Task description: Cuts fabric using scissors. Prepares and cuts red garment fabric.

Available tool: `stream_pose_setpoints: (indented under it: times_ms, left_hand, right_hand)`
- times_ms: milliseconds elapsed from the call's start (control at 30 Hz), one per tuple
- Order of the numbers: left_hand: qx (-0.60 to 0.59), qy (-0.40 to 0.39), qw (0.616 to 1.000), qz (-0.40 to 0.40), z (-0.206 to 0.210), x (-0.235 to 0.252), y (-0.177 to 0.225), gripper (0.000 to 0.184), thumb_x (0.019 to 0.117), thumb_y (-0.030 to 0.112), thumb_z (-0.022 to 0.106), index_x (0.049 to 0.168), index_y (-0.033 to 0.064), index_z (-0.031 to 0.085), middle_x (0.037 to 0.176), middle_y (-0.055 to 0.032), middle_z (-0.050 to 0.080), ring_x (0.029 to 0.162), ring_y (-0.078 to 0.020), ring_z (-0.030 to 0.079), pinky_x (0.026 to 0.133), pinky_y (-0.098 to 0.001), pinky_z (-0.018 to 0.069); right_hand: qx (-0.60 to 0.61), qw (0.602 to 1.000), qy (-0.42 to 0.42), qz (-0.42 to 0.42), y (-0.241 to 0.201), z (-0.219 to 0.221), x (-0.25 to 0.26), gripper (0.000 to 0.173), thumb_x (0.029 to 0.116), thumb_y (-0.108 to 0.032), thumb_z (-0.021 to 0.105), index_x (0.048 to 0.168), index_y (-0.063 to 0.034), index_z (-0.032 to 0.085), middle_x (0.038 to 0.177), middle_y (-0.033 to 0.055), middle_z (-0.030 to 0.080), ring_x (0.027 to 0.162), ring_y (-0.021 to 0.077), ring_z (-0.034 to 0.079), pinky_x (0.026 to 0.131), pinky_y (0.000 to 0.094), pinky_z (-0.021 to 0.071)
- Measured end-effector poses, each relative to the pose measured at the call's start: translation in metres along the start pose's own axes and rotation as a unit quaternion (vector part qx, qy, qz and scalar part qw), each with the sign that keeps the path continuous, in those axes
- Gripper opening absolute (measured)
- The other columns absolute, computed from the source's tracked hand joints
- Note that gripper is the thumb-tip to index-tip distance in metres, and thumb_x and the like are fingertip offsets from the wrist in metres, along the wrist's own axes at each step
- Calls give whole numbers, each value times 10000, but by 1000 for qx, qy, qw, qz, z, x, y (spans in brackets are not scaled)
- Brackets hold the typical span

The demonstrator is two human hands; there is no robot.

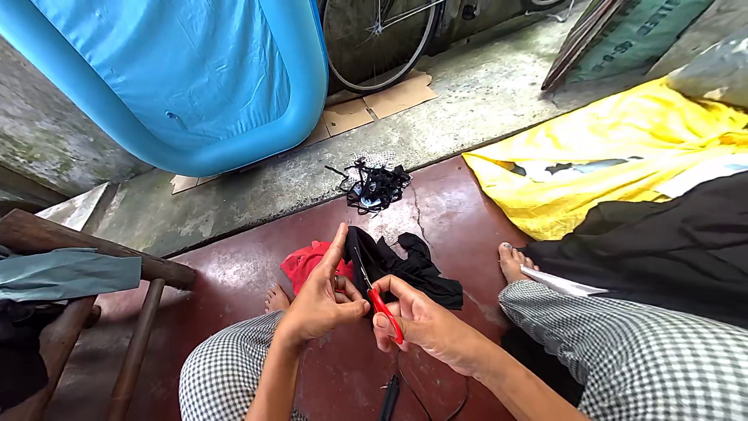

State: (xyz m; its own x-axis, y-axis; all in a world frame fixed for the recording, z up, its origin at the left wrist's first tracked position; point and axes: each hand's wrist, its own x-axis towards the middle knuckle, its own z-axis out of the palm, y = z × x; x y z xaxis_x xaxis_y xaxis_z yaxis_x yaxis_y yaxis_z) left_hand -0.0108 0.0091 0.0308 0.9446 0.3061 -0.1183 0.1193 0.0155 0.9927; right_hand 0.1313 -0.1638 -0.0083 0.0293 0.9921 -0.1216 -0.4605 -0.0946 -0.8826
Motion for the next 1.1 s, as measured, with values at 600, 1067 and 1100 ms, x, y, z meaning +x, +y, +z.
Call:
stream_pose_setpoints:
  times_ms: [600, 1067, 1100]
  left_hand:
    - [-31, -28, 999, 11, 6, 2, -15, 1326, 737, -66, 845, 1626, 475, 24, 1666, -25, 224, 686, -209, 687, 641, -373, 651]
    - [-53, -23, 998, -11, 9, 7, -28, 1341, 728, -94, 822, 1623, 472, 0, 1608, -63, 325, 686, -192, 679, 650, -358, 636]
    - [-53, -16, 998, -7, 7, 8, -29, 1304, 738, -74, 825, 1627, 463, 37, 1591, -64, 354, 698, -185, 676, 661, -351, 629]
  right_hand:
    - [12, 1000, 23, -3, 1, -7, 5, 391, 941, -265, 734, 1247, -121, 536, 829, 118, 691, 700, 168, 690, 640, 277, 569]
    - [-45, 997, 46, 44, 0, -15, 10, 381, 923, -268, 745, 1226, -141, 551, 785, 88, 687, 636, 132, 655, 567, 239, 522]
    - [-50, 997, 47, 46, 0, -15, 9, 383, 923, -269, 746, 1227, -142, 549, 781, 85, 686, 634, 130, 654, 564, 237, 520]
